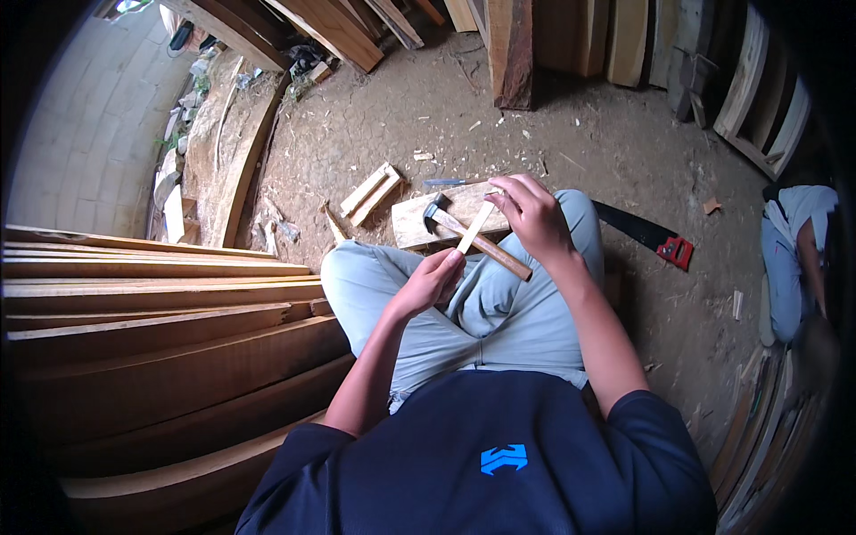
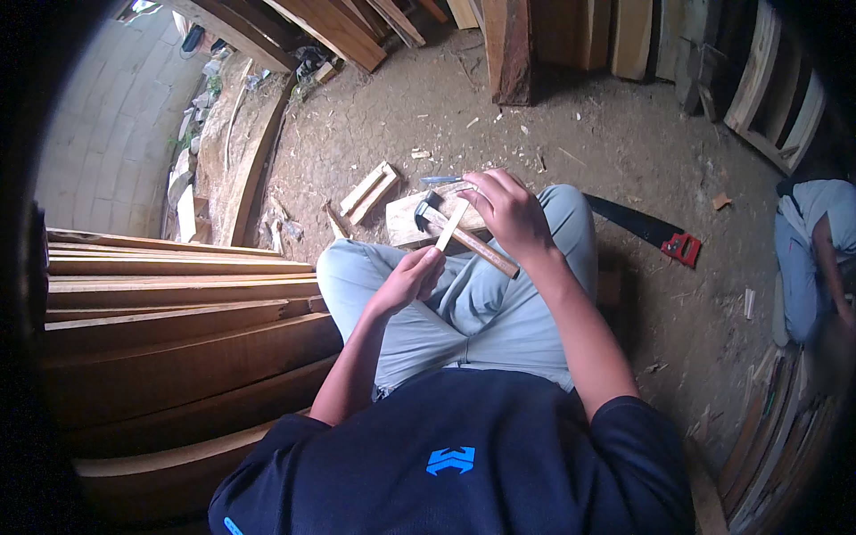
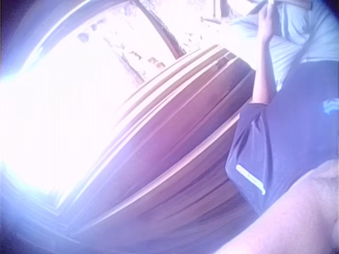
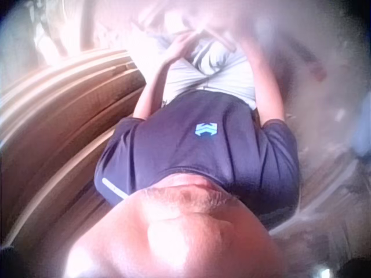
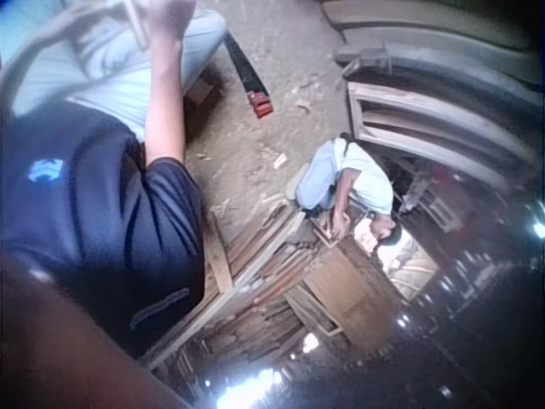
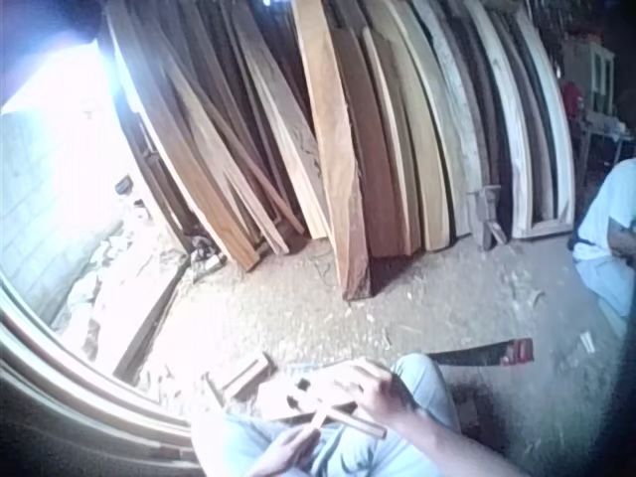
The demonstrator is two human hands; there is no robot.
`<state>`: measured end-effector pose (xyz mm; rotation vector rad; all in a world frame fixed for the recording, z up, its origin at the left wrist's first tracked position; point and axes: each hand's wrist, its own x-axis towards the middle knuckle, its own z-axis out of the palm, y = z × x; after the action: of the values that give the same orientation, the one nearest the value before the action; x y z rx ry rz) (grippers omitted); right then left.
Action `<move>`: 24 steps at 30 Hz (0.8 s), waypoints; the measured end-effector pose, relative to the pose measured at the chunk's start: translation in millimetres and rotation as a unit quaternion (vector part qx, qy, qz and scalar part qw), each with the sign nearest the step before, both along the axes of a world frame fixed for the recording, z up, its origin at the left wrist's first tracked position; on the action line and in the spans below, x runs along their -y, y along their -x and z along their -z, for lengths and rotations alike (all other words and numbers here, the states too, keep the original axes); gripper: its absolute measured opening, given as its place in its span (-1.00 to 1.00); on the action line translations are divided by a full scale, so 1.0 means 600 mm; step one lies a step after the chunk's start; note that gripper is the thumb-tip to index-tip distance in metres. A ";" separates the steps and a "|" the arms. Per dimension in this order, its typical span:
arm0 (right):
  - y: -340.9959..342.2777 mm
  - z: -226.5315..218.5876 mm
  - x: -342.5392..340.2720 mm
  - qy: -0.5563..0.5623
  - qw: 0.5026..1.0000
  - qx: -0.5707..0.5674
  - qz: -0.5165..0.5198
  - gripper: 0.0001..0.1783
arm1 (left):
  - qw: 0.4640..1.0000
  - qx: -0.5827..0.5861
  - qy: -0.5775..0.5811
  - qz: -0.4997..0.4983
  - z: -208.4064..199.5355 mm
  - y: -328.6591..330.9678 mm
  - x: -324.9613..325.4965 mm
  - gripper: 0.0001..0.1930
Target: The person sits on the floor and assembles small wooden pieces. They use a hammer to tap the pieces together and inspect the fit. Another person works nearby in the background.
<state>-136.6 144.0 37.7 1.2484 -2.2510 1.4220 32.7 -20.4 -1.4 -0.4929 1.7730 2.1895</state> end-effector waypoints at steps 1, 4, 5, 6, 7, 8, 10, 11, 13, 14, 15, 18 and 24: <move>-0.001 0.005 0.001 0.001 1.000 -0.021 0.014 -0.74 | 1.000 -0.002 0.002 -0.004 -0.002 0.002 -0.005 -0.63; -0.005 0.012 0.002 0.008 0.995 -0.087 0.055 -0.74 | 1.000 0.006 -0.004 -0.002 -0.007 0.008 -0.014 -0.64; -0.005 0.013 0.003 0.005 0.992 -0.104 0.068 -0.74 | 1.000 0.000 -0.003 -0.007 -0.007 0.009 -0.018 -0.64; -0.005 0.014 0.003 0.001 0.989 -0.121 0.080 -0.73 | 1.000 -0.005 -0.002 -0.011 -0.006 0.011 -0.023 -0.65; -0.004 0.015 0.003 -0.003 0.988 -0.124 0.088 -0.73 | 1.000 -0.011 -0.002 -0.015 -0.006 0.013 -0.028 -0.65; -0.003 0.017 0.003 -0.008 0.987 -0.126 0.095 -0.73 | 1.000 -0.013 -0.009 -0.024 -0.006 0.015 -0.033 -0.65; 0.001 0.023 0.003 -0.010 0.986 -0.128 0.105 -0.72 | 0.999 -0.018 -0.022 -0.042 -0.010 0.019 -0.046 -0.66; 0.005 0.029 0.003 -0.006 0.986 -0.128 0.107 -0.72 | 0.999 -0.018 -0.020 -0.046 -0.011 0.021 -0.051 -0.65; 0.010 0.040 0.002 0.001 0.987 -0.120 0.107 -0.71 | 0.998 -0.019 -0.018 -0.052 -0.012 0.025 -0.062 -0.65; 0.012 0.045 0.001 0.005 0.988 -0.112 0.105 -0.71 | 0.998 -0.008 -0.017 -0.054 -0.007 0.026 -0.064 -0.65; 0.014 0.049 0.001 0.008 0.989 -0.104 0.102 -0.70 | 0.998 0.003 -0.016 -0.057 0.000 0.026 -0.065 -0.65; 0.020 0.055 0.002 0.019 0.993 -0.091 0.075 -0.70 | 0.997 0.010 -0.001 -0.074 0.008 0.026 -0.075 -0.64; 0.023 0.052 0.005 -0.007 0.996 -0.082 0.047 -0.66 | 0.992 -0.012 0.036 -0.120 0.033 0.017 -0.087 -0.65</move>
<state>-150.7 141.2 6.4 1.2002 -2.1829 1.2256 22.6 31.7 -21.3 -0.7326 1.8975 2.3023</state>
